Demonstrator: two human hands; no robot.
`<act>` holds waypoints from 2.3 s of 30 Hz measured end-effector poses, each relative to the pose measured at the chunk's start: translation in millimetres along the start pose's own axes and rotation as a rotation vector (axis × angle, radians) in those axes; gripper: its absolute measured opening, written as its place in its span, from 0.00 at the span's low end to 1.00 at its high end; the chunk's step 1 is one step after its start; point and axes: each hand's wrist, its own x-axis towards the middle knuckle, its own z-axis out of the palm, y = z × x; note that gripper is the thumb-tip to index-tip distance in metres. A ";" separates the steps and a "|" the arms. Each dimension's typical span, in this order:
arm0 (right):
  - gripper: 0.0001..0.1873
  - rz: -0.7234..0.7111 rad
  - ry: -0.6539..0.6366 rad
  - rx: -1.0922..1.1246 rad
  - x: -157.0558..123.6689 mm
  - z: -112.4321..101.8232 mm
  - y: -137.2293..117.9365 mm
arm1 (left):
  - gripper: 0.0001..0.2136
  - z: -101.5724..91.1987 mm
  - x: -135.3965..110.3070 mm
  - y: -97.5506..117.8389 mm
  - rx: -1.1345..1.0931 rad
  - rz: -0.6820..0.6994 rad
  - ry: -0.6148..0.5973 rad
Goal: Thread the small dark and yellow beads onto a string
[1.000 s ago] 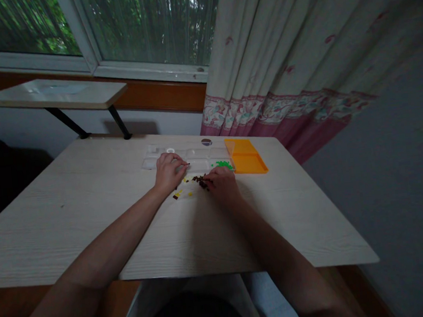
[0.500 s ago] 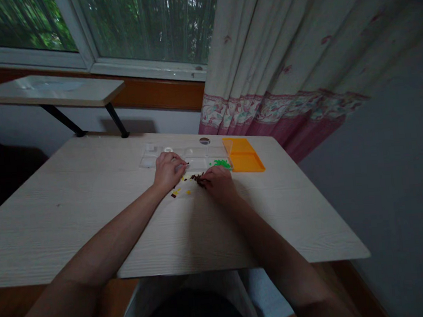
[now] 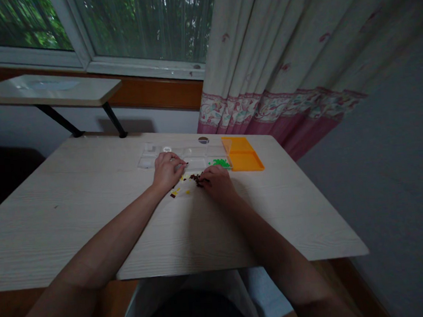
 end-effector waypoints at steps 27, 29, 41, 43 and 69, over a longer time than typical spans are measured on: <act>0.13 0.028 -0.026 -0.073 0.7 -0.5 1.2 | 0.10 -0.3 0.0 -0.2 -0.042 0.050 -0.016; 0.14 0.021 -0.042 -0.087 0.5 1.5 2.5 | 0.10 0.2 0.4 -1.0 -0.049 0.050 -0.015; 0.13 0.016 -0.035 -0.077 -0.4 1.4 3.6 | 0.10 0.8 -0.1 -1.8 -0.059 0.053 -0.031; 0.12 0.016 -0.029 -0.081 -0.4 1.7 4.2 | 0.10 1.1 0.2 -2.5 -0.055 0.057 -0.034; 0.05 0.103 0.121 0.333 6.5 3.6 12.4 | 0.12 -8.9 -3.0 12.7 -0.195 0.289 -0.179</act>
